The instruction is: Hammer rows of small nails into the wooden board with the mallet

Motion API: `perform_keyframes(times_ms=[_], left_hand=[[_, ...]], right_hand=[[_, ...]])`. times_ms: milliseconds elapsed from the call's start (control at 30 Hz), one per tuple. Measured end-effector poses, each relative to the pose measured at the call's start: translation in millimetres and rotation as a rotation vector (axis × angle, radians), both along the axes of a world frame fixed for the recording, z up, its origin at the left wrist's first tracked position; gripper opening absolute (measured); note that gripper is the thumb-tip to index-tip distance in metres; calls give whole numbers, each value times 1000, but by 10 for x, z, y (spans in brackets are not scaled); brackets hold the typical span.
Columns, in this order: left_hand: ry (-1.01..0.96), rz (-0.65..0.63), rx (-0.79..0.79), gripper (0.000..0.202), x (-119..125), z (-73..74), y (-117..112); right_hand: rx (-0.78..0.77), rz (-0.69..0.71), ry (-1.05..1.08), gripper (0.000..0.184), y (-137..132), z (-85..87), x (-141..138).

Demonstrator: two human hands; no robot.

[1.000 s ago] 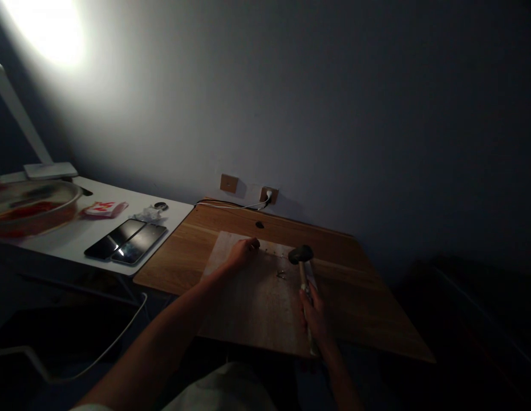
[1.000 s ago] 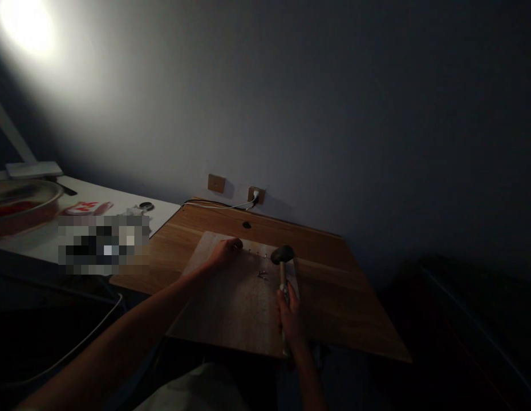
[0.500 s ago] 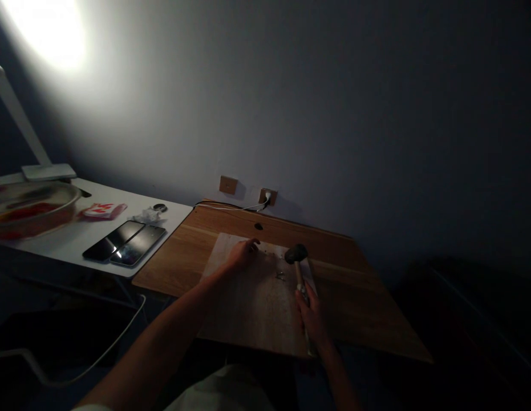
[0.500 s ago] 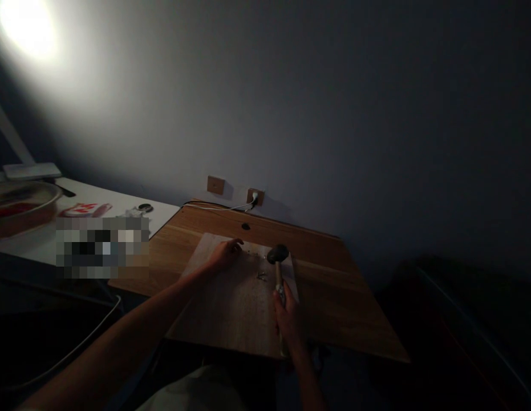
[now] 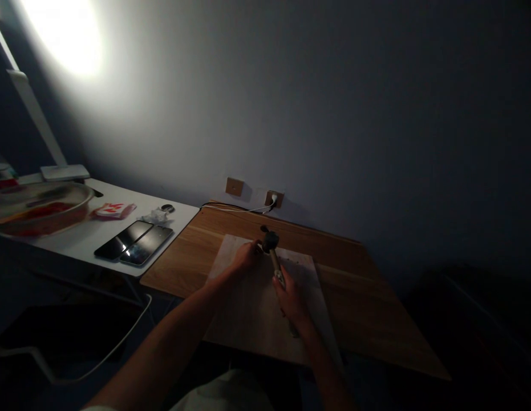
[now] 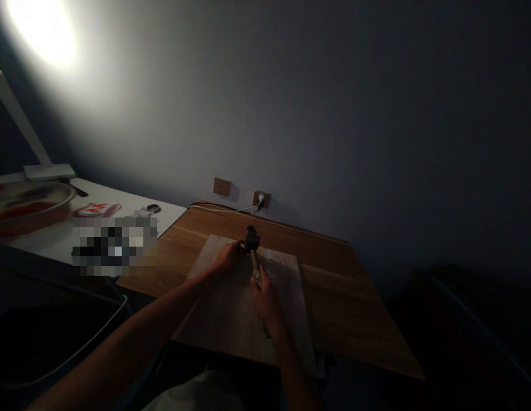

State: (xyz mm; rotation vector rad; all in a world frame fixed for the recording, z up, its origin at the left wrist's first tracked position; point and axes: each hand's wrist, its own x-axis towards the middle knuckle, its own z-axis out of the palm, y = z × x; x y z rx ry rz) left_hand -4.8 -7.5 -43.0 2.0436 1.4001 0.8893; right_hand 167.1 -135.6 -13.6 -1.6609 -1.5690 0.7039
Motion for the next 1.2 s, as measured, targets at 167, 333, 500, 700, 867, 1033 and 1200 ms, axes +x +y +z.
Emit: perform_keyframes(times_ms=[167, 333, 500, 700, 867, 1033, 1200], left_hand=[[-13, 25, 28, 47, 7, -15, 3], [0, 36, 58, 41, 2, -45, -5], [21, 34, 61, 33, -3, -40, -7], [20, 52, 14, 32, -2, 9, -23], [28, 32, 13, 33, -15, 23, -26], [45, 48, 4, 36, -9, -11, -4], [40, 32, 62, 33, -2, -35, -4]], right_hand=[[11, -6, -27, 65, 43, -151, -28], [16, -6, -46, 66, 43, -240, -30], [27, -15, -67, 67, 31, -238, -71], [14, -19, -43, 61, 5, -202, -105], [8, -19, -20, 62, -2, -173, -108], [19, -12, -2, 65, -30, -144, -131], [-8, -18, 35, 66, -47, -104, -140]])
